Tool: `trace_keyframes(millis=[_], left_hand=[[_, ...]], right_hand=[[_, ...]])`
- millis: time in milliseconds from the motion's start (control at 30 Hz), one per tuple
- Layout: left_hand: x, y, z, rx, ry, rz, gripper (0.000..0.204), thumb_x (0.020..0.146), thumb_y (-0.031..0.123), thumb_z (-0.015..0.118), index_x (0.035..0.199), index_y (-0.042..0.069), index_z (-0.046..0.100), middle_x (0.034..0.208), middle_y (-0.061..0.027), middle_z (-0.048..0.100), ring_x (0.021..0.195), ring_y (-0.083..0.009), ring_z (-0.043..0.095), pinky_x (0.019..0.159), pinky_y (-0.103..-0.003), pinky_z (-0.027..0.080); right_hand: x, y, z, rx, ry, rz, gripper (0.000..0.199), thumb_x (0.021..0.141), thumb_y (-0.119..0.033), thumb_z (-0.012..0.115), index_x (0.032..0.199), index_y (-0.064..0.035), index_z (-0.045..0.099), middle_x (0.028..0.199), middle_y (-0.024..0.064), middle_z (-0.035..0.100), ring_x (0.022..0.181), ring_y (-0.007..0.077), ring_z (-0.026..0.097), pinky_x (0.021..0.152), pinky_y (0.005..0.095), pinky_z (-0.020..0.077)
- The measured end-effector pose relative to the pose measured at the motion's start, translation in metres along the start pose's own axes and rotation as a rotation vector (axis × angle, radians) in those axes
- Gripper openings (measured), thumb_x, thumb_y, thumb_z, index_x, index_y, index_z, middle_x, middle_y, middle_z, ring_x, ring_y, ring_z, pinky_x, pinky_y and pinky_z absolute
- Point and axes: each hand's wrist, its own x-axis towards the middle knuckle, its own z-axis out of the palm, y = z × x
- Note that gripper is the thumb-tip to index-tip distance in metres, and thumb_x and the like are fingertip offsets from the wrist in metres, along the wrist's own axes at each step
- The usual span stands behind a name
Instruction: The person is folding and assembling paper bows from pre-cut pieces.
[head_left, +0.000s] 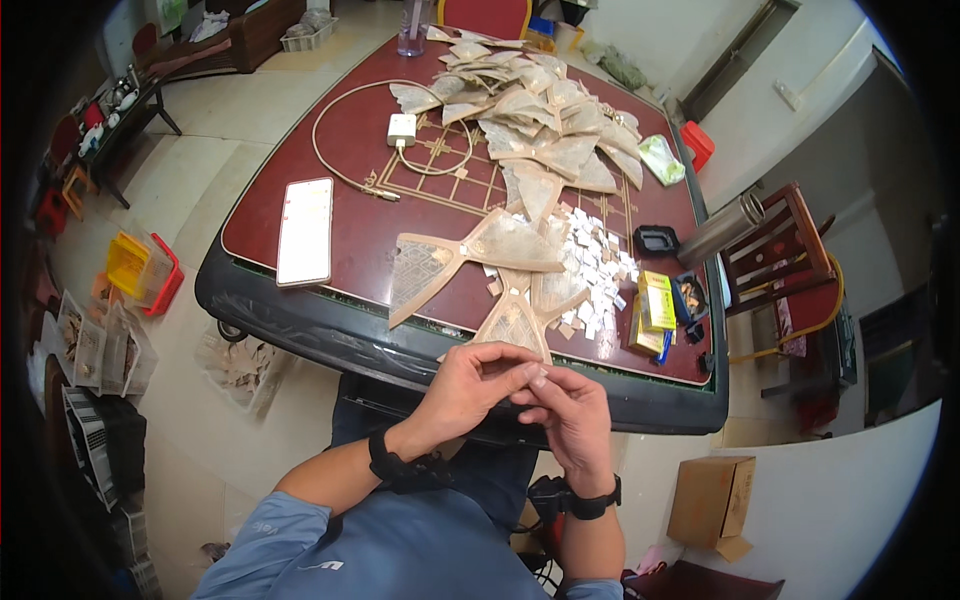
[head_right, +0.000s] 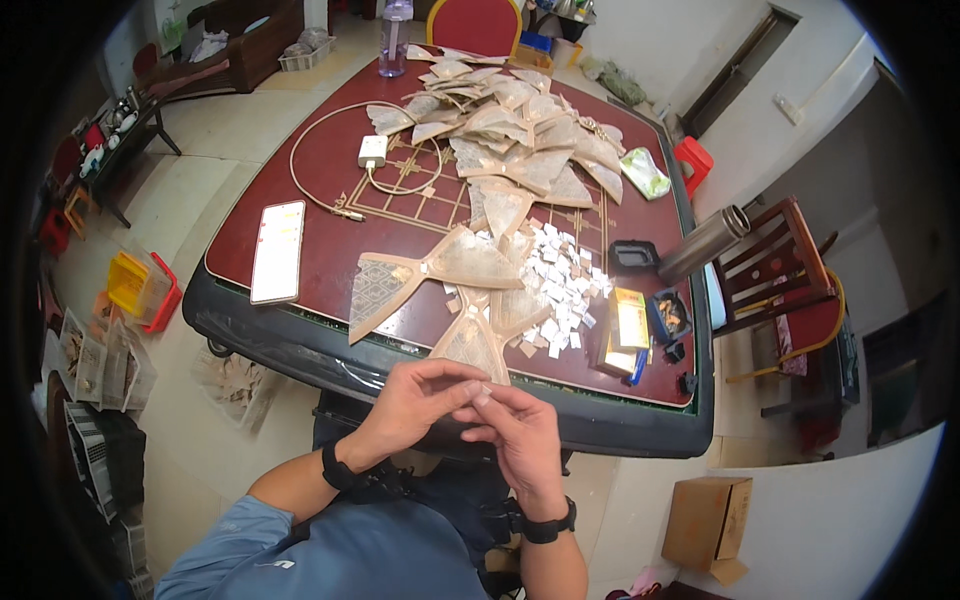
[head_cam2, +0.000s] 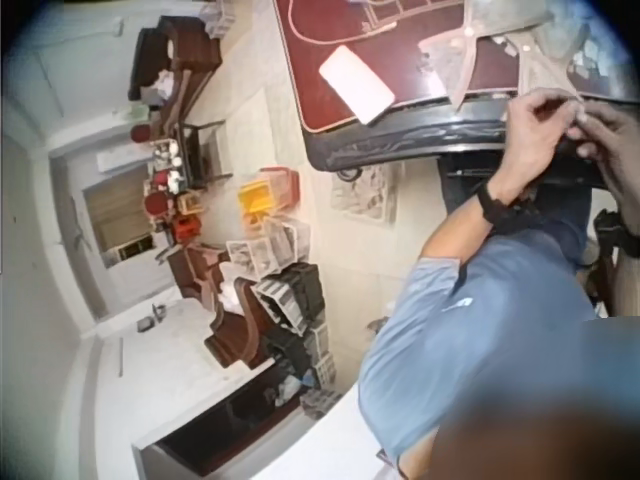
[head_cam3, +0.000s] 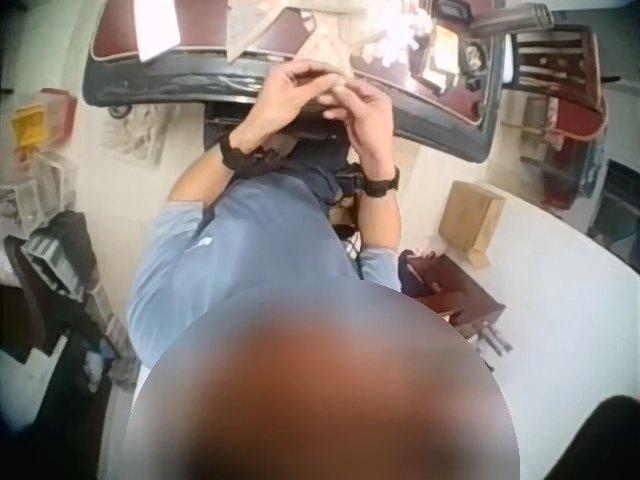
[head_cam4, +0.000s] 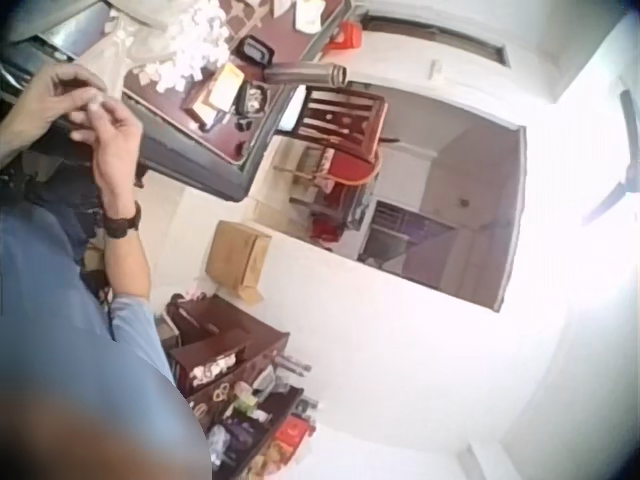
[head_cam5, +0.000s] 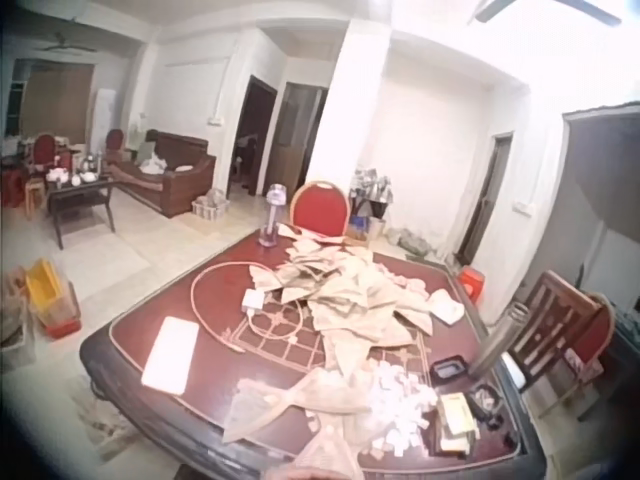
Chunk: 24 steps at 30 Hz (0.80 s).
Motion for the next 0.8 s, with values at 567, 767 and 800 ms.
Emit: trace_keyframes(millis=[567, 767, 800], left_hand=[[-0.017, 0.000, -0.019, -0.020, 0.139, 0.013, 0.022, 0.091, 0.005, 0.065, 0.110, -0.006, 0.067, 0.100, -0.0119, 0.070, 0.093, -0.0147, 0.066, 0.085, -0.027, 0.054], [-0.016, -0.004, -0.018, 0.049, 0.214, -0.006, 0.023, 0.093, 0.002, 0.061, 0.112, -0.008, 0.065, 0.104, -0.0153, 0.069, 0.091, -0.0154, 0.067, 0.082, -0.026, 0.056], [-0.018, -0.005, -0.016, 0.048, 0.212, -0.005, 0.023, 0.093, 0.002, 0.061, 0.112, -0.008, 0.065, 0.104, -0.0153, 0.069, 0.091, -0.0154, 0.067, 0.082, -0.026, 0.056]], right_hand=[[-0.002, 0.021, 0.021, -0.065, 0.009, -0.012, 0.018, 0.091, -0.008, 0.066, 0.103, 0.0051, 0.067, 0.084, 0.0096, 0.068, 0.069, 0.0107, 0.065, 0.054, 0.0213, 0.0513], [-0.001, 0.017, 0.025, -0.519, 0.140, -0.309, 0.014, 0.091, -0.005, 0.065, 0.101, 0.0040, 0.068, 0.083, 0.0093, 0.067, 0.068, 0.0109, 0.066, 0.055, 0.0217, 0.0523], [0.000, 0.019, 0.025, -0.531, 0.110, -0.361, 0.013, 0.091, -0.005, 0.065, 0.100, 0.0038, 0.068, 0.083, 0.0092, 0.067, 0.067, 0.0109, 0.066, 0.054, 0.0220, 0.0525]])
